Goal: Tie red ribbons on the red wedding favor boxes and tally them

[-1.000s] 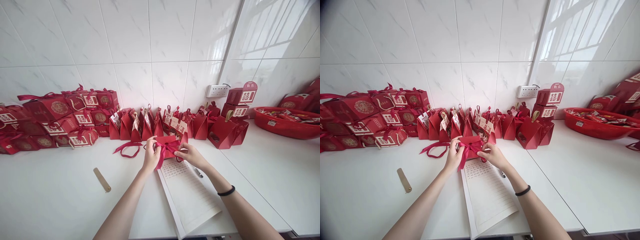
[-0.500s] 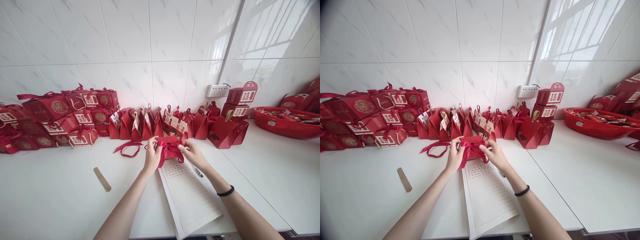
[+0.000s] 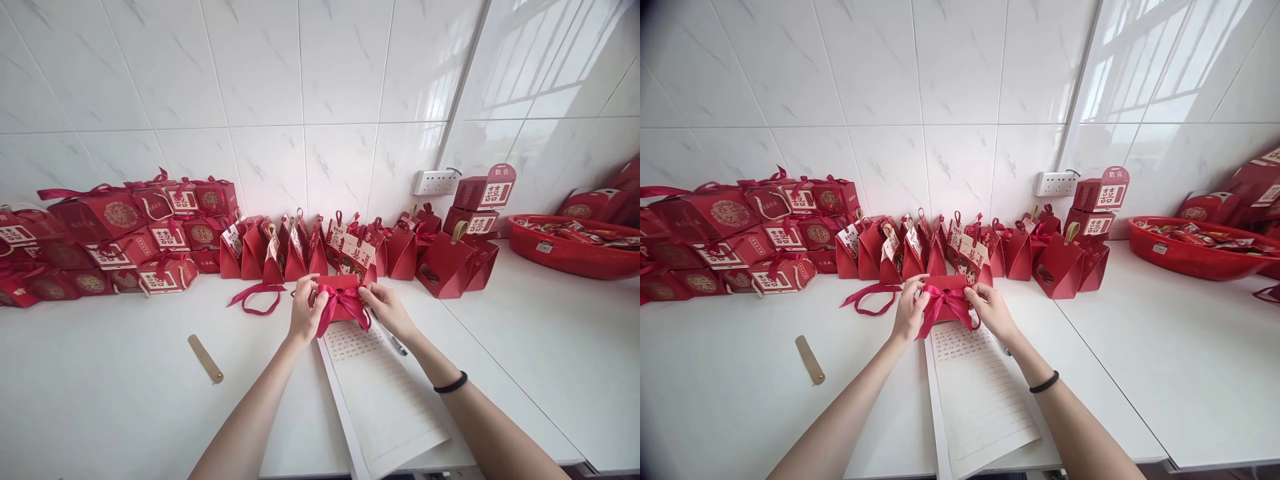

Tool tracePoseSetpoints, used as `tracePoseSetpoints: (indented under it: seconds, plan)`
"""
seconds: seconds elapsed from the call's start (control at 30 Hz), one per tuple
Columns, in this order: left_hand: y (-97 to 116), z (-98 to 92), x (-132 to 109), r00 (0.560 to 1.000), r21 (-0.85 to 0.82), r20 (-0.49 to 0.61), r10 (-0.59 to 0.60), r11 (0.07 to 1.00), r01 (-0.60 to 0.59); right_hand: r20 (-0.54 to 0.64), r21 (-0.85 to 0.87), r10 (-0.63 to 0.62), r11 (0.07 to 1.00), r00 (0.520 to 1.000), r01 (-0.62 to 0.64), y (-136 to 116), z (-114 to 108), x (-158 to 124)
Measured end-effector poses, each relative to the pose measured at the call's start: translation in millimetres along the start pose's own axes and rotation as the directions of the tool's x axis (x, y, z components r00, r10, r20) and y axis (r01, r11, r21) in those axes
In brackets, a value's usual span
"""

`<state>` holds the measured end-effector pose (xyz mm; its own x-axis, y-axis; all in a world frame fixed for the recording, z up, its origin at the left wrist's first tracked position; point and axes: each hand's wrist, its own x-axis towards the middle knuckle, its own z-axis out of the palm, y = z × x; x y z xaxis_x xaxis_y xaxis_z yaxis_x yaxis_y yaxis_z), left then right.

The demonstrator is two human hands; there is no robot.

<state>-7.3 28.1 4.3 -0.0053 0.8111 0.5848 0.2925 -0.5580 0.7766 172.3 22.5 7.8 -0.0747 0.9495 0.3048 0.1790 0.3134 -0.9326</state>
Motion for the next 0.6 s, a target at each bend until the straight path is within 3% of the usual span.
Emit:
tracePoseSetpoints:
  seconds: [0.13,0.6]
  plan:
    - [5,4.7,0,0.993,0.04,-0.1,-0.067,0.997,0.071,0.008,0.012,0.004,1.0,1.0,-0.004,2,1,0]
    - [0,11.7,-5,0.984,-0.038,-0.125,-0.131,0.991,0.127,-0.027,0.049,0.037,0.998,0.999,-0.036,2,0,1]
